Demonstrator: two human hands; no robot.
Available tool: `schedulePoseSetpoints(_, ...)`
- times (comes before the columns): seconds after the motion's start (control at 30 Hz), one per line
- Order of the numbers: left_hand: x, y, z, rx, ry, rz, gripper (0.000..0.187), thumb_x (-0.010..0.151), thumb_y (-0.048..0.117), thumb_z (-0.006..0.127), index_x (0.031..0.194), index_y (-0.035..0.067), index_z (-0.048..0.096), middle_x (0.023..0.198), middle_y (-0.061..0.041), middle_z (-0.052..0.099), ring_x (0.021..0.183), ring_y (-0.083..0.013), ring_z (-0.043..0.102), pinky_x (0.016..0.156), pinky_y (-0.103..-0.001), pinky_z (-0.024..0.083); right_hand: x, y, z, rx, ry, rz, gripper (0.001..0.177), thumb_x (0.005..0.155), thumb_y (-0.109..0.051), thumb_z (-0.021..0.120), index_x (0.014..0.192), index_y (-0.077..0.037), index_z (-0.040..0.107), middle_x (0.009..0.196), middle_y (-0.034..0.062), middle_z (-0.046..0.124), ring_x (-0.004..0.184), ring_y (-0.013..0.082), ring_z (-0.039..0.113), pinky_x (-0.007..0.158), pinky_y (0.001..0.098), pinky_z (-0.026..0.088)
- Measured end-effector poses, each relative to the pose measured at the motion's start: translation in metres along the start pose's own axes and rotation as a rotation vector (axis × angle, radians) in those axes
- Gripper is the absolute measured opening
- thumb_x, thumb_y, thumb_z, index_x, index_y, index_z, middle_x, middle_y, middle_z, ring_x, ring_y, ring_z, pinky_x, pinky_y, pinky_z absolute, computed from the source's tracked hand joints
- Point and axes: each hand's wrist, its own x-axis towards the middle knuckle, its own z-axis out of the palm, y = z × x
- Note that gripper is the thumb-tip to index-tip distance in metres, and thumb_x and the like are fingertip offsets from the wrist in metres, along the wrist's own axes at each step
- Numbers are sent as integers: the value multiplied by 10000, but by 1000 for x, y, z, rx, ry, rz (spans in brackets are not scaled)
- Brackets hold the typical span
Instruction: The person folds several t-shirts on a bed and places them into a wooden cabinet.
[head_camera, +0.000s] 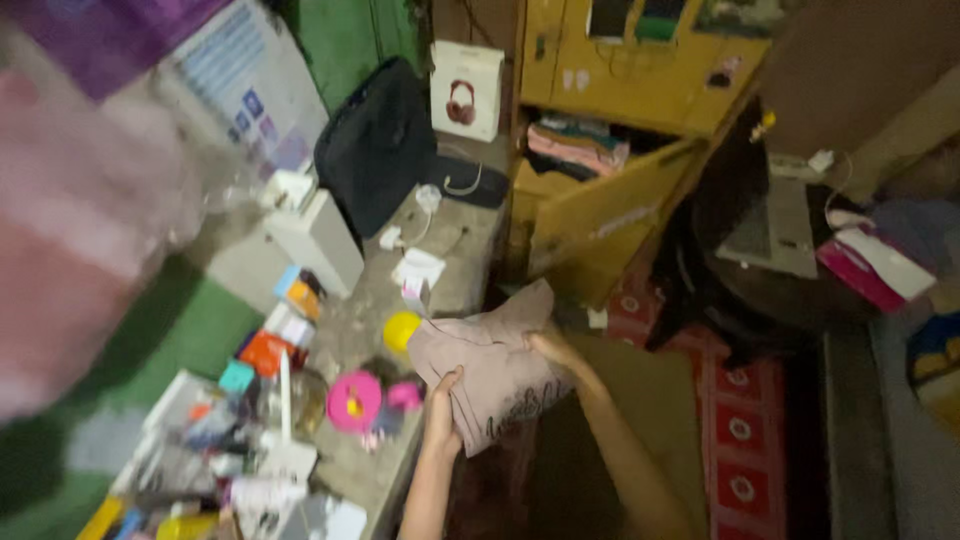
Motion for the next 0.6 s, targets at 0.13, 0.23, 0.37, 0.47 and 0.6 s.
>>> schedulePoseSetpoints(0.13, 94, 32, 33, 43, 37, -179, 551, 876, 309, 643, 1344, 23, 593, 1258, -203, 695, 1123, -360, 666, 967, -470, 528, 109, -48, -8, -25, 24, -19, 423, 857, -175, 663, 1219, 27, 575, 1123, 156, 650, 1053, 275, 592, 879, 391, 479)
schedulePoseSetpoints(0.23, 148, 38, 50, 4, -90, -99, 562, 871, 283, 649, 1341, -20, 591, 1263, -219, 698, 1136, -364, 674, 987, -473, 531, 156, -62, -17, 4, 121, -65, 476, 854, -178, 669, 1260, 33, 540, 1167, 169, 631, 1092, 287, 577, 907, 394, 466)
schedulePoseSetpoints(0.37, 174, 32, 57, 22, -173, -147, 555, 882, 264, 635, 1362, -6, 566, 1273, -184, 678, 1157, -337, 649, 1012, -453, 523, 147, -43, -15, 34, 244, -111, 549, 849, -183, 676, 1316, 40, 494, 1225, 186, 605, 1143, 301, 556, 945, 398, 449)
schedulePoseSetpoints(0.47, 169, 24, 60, 134, -100, -215, 537, 871, 217, 619, 1384, 97, 514, 1311, -142, 628, 1216, -312, 607, 1027, -452, 518, 107, -19, -11, 34, 312, -98, 605, 846, -187, 682, 1357, 46, 459, 1269, 199, 585, 1181, 312, 541, 973, 401, 436)
schedulePoseSetpoints(0.6, 163, 1, 44, 281, -209, -429, 559, 914, 292, 626, 1372, -21, 560, 1302, -208, 603, 1230, -372, 575, 994, -476, 503, 24, 21, -21, 43, 399, 3, 681, 841, -192, 690, 1413, 54, 412, 1327, 216, 559, 1232, 327, 520, 1011, 405, 418)
